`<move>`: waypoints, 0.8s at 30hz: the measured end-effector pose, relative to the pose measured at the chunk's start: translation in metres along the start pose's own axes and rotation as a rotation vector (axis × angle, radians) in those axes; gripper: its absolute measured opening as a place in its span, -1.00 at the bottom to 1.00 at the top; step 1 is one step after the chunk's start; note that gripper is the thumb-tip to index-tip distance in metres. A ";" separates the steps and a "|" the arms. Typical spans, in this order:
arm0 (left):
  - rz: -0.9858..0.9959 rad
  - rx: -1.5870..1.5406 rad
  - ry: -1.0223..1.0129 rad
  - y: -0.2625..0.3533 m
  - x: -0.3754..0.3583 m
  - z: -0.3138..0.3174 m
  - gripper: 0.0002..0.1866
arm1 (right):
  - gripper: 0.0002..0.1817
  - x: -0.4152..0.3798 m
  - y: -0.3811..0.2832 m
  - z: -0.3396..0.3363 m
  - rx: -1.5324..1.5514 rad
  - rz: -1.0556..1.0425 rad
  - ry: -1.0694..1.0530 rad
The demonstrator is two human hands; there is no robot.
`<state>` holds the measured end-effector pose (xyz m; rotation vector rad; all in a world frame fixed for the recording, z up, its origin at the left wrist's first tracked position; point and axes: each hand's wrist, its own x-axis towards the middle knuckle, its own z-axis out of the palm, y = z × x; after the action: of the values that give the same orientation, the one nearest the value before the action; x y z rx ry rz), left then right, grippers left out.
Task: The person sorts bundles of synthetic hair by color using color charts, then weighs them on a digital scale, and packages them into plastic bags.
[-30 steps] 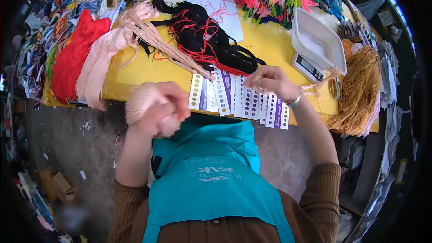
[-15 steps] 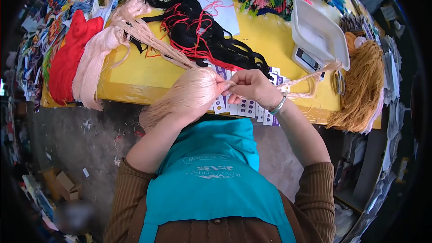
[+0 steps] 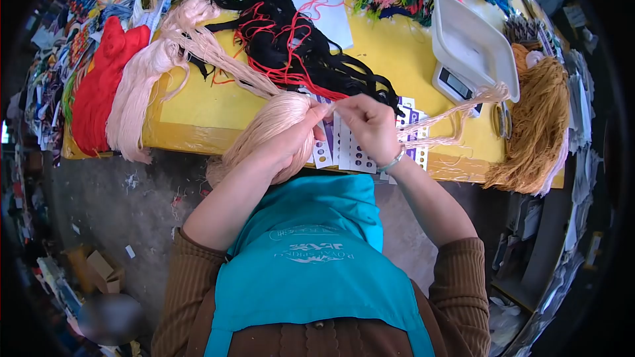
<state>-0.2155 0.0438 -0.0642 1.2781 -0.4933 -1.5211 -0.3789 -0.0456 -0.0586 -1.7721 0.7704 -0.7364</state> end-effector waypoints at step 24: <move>0.023 0.112 0.080 -0.009 0.014 0.007 -0.83 | -0.89 0.008 0.000 -0.002 0.051 0.237 0.071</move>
<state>-0.2246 0.0326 -0.0754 1.4096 -0.5460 -1.4345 -0.3760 -0.0532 -0.0573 -1.5831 0.9817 -0.6559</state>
